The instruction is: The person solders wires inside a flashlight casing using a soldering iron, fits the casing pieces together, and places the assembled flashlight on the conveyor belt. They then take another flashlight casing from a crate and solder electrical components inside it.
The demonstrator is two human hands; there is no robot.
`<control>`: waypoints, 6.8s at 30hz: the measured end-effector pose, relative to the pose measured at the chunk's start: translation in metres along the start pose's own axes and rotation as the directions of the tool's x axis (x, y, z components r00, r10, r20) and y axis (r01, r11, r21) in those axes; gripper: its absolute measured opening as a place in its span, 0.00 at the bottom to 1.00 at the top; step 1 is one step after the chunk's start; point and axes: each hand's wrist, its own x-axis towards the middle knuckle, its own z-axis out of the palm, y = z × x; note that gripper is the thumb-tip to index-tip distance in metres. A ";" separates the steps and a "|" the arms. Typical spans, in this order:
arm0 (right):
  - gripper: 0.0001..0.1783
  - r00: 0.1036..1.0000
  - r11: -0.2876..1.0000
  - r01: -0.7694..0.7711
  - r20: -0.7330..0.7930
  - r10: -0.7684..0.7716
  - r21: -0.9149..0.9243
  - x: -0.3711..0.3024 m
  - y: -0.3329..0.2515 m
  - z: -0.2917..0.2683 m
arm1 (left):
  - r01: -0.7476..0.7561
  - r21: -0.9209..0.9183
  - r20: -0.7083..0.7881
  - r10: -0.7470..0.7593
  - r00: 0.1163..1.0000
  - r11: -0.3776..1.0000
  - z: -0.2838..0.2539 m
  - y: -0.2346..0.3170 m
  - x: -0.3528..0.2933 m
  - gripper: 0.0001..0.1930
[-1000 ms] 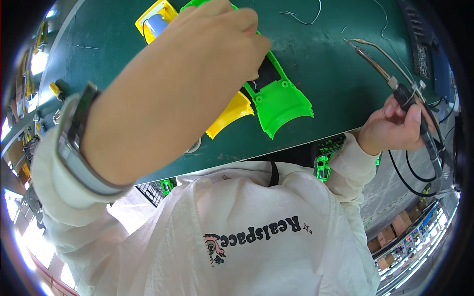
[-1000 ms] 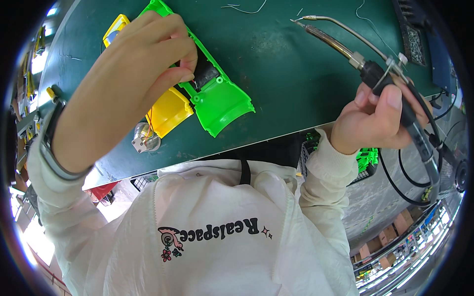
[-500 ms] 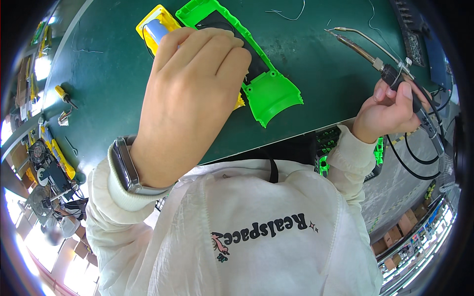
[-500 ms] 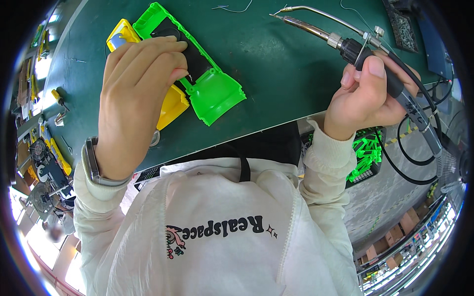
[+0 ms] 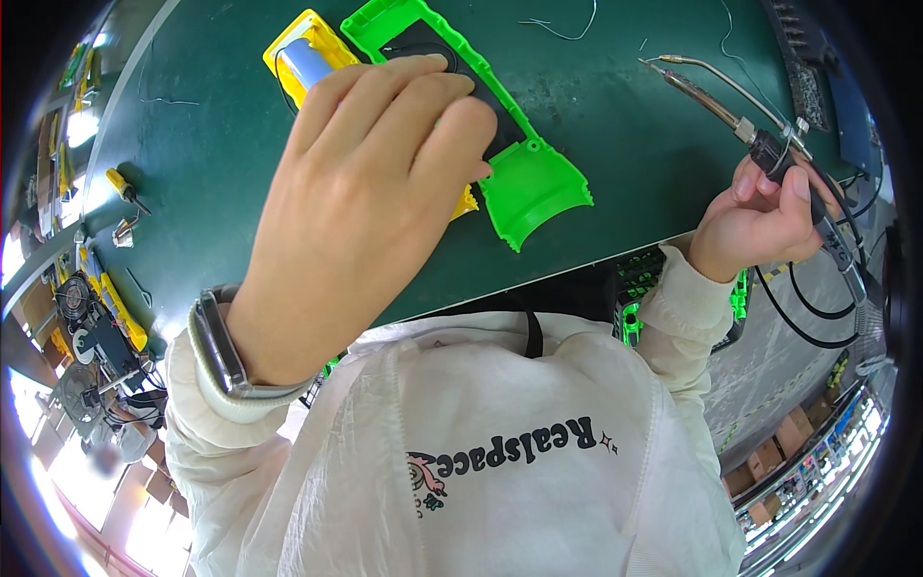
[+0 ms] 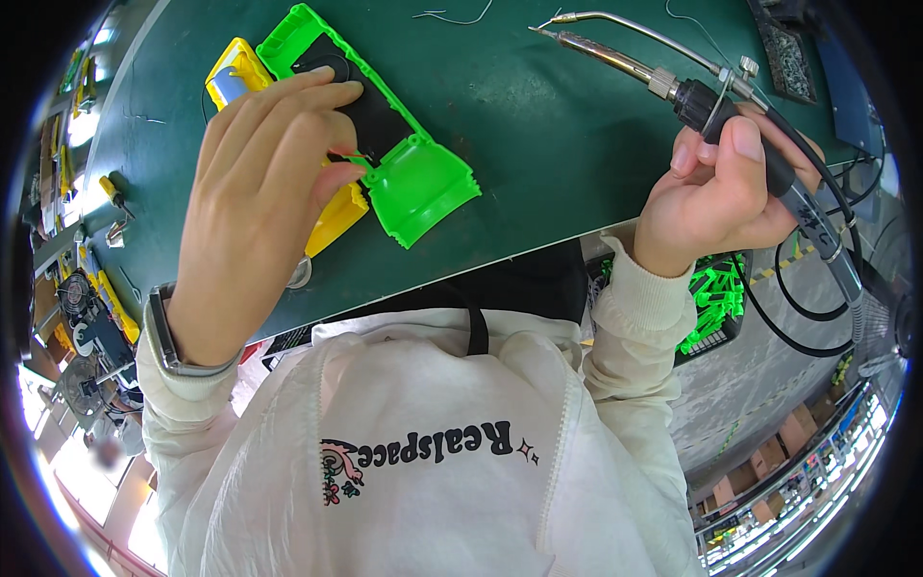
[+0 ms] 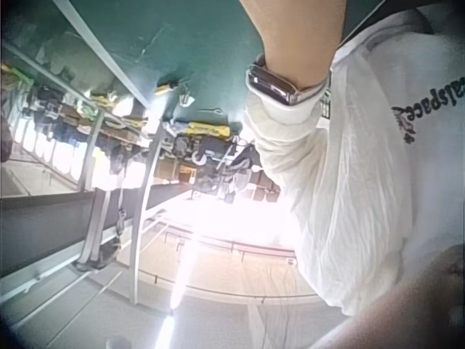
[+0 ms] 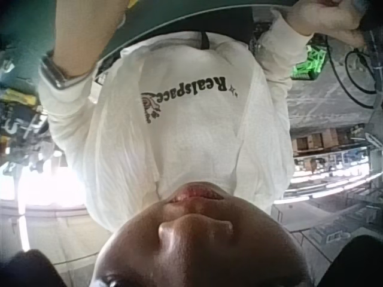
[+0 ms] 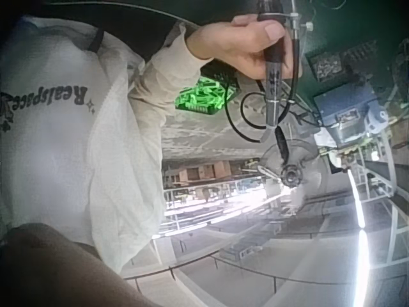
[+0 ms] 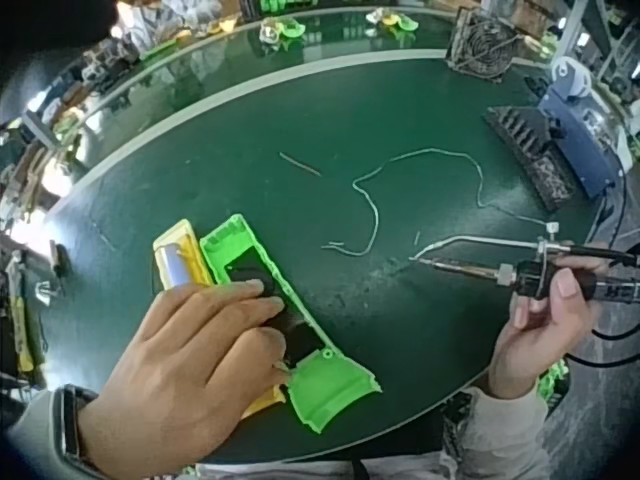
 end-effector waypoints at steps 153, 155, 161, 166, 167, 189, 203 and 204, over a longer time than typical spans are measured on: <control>0.13 0.986 0.996 0.066 0.155 -0.057 -0.057 0.000 0.014 -0.001 | -0.029 -0.687 -0.006 -0.034 0.999 -0.726 -0.105 0.160 -0.048 0.38; 0.13 0.988 0.999 0.053 0.147 -0.052 -0.002 0.000 0.012 0.000 | 0.016 -0.655 -0.008 0.028 1.000 -0.755 -0.105 0.175 -0.053 0.37; 0.12 0.987 0.995 -0.022 0.163 0.006 0.097 0.000 0.004 0.001 | -0.320 -0.707 -0.343 -0.090 0.935 -0.631 -0.083 0.178 -0.043 0.35; 0.13 0.986 0.993 -0.045 0.162 0.026 0.113 -0.002 0.009 -0.004 | -0.453 -0.660 -0.488 -0.116 0.865 -0.599 -0.062 0.177 -0.031 0.35; 0.14 0.991 0.998 -0.041 0.131 0.036 0.040 -0.001 0.012 -0.003 | -0.475 -0.651 -0.516 -0.115 0.849 -0.592 -0.058 0.177 -0.030 0.35; 0.11 0.991 1.000 -0.007 0.136 0.009 -0.016 -0.001 0.010 -0.001 | -0.653 -0.455 -0.510 -0.425 0.748 -0.605 -0.065 0.194 -0.008 0.29; 0.13 0.985 0.997 -0.041 0.171 0.029 0.065 0.002 0.010 -0.001 | -0.779 -0.552 -0.833 -0.156 0.531 0.298 -0.055 0.142 -0.025 0.09; 0.13 0.986 0.998 -0.038 0.167 0.029 0.047 0.001 0.010 -0.002 | -0.775 -0.564 -0.824 -0.135 0.550 0.285 -0.058 0.140 -0.029 0.08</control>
